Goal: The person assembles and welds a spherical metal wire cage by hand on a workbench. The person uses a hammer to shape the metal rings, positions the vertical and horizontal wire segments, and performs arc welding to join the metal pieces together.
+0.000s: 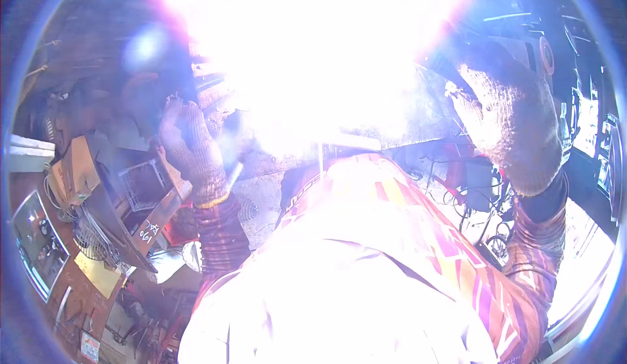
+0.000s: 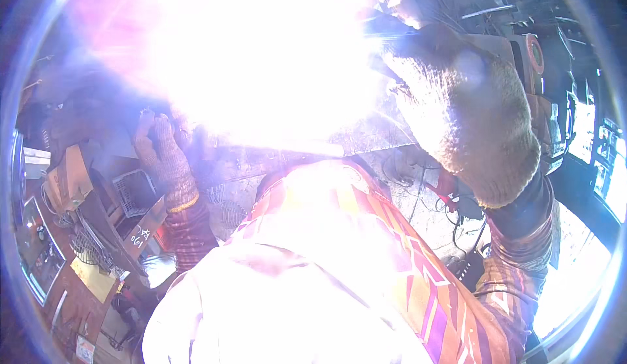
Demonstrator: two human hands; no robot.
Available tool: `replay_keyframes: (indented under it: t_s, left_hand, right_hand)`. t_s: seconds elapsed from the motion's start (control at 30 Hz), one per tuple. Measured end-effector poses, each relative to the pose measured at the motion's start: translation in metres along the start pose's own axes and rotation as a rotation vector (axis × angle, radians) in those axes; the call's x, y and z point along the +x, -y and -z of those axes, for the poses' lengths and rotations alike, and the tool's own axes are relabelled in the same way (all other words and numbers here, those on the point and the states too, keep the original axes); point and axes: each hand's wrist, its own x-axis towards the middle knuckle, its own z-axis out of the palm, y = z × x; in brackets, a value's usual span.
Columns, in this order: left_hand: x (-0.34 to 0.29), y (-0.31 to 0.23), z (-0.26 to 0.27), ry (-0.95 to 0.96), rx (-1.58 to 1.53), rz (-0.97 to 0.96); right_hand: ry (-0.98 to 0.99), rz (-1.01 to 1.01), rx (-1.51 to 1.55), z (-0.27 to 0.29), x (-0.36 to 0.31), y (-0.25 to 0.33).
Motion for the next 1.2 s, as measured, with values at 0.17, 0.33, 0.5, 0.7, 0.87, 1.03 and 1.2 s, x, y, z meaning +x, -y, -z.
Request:
replay_keyframes:
  t_s: [0.17,0.33,0.5,0.7,0.87,1.03,1.2]
  left_hand:
    - [-0.002,-0.011,0.002,-0.027,-0.037,0.038]
    - [-0.005,0.006,0.005,-0.076,-0.144,-0.169]
    - [0.032,-0.034,0.037,0.680,-0.154,0.168]
    - [0.000,-0.012,0.040,-0.113,0.303,-0.465]
    - [-0.006,-0.060,0.066,-0.300,0.613,-0.686]
    - [-0.051,-0.106,0.050,0.392,-0.204,-0.731]
    - [-0.098,-0.175,-0.036,1.186,-0.451,-0.532]
  right_hand:
    - [0.081,-0.100,0.199,0.000,-0.002,0.008]
    - [0.001,-0.012,0.182,-0.010,-0.015,0.006]
    - [-0.136,-0.322,0.668,-0.017,-0.037,0.012]
    - [-0.238,-0.128,-0.147,-0.007,-0.035,-0.001]
    - [-0.285,-0.966,0.816,-0.011,-0.054,0.029]
    - [-0.439,-1.037,1.336,-0.018,-0.068,0.065]
    - [-0.545,-1.077,1.493,-0.026,-0.068,0.101]
